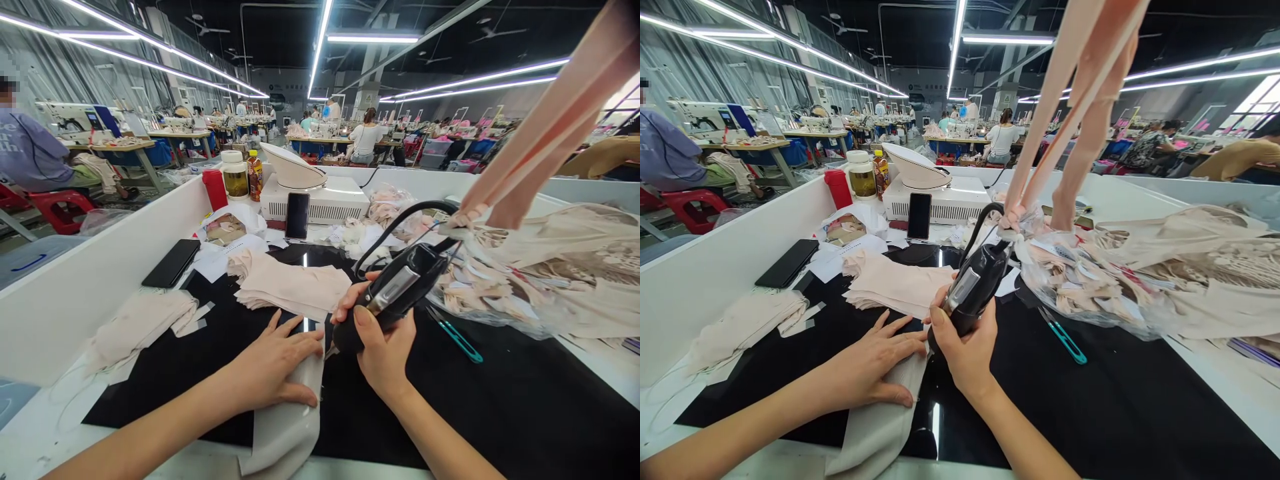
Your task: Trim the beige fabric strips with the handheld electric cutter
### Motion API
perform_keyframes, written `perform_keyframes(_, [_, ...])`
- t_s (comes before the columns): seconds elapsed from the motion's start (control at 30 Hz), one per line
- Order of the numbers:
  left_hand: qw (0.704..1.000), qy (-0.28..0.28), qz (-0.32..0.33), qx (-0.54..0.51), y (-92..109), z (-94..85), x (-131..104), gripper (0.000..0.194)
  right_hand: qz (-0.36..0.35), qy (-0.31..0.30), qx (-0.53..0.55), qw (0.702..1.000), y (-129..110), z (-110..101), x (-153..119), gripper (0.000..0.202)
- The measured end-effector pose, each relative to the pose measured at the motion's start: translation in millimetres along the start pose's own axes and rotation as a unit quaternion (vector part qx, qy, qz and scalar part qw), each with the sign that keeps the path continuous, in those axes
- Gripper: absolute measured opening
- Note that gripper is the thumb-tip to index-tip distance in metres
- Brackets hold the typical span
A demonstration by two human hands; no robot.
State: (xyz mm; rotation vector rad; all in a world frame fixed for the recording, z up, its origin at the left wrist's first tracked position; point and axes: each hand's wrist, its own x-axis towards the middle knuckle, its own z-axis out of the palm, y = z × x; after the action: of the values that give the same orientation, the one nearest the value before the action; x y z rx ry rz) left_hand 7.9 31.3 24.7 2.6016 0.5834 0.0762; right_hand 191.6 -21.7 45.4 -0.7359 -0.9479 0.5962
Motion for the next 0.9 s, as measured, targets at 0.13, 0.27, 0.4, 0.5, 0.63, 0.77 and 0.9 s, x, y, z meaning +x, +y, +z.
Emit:
perform_keyframes(0.13, [1.000, 0.011, 0.013, -0.002, -2.3, 0.5, 0.4, 0.060, -0.002, 0.006, -0.004, 1.000, -0.5, -0.4, 3.2, 0.043])
perform_keyframes(0.27, [1.000, -0.005, 0.001, -0.005, -1.1, -1.3, 1.0, 0.059, -0.006, 0.020, -0.006, 1.000, 0.7, -0.7, 6.6, 0.039])
perform_keyframes(0.4, [1.000, -0.008, -0.007, -0.005, 1.2, -3.9, 1.0, 0.059, 0.004, 0.020, -0.009, 1.000, 3.0, 1.2, 5.7, 0.039])
perform_keyframes(0.5, [1.000, -0.005, -0.003, -0.009, 1.0, -4.5, 0.5, 0.060, 0.007, 0.021, -0.015, 1.000, 3.8, 3.4, 3.6, 0.039])
perform_keyframes(0.63, [1.000, -0.001, -0.001, -0.006, -1.9, -2.1, -0.1, 0.061, 0.007, 0.021, -0.021, 1.000, 4.3, 4.7, 2.7, 0.037])
perform_keyframes(0.77, [1.000, 0.012, 0.005, 0.001, -4.7, 1.1, -0.5, 0.061, 0.004, 0.018, -0.020, 1.000, 3.3, 3.5, 2.4, 0.032])
perform_keyframes(0.9, [1.000, 0.011, 0.008, -0.004, -5.4, 1.0, -0.8, 0.060, -0.002, 0.014, -0.001, 1.000, -2.4, 1.9, -1.9, 0.036])
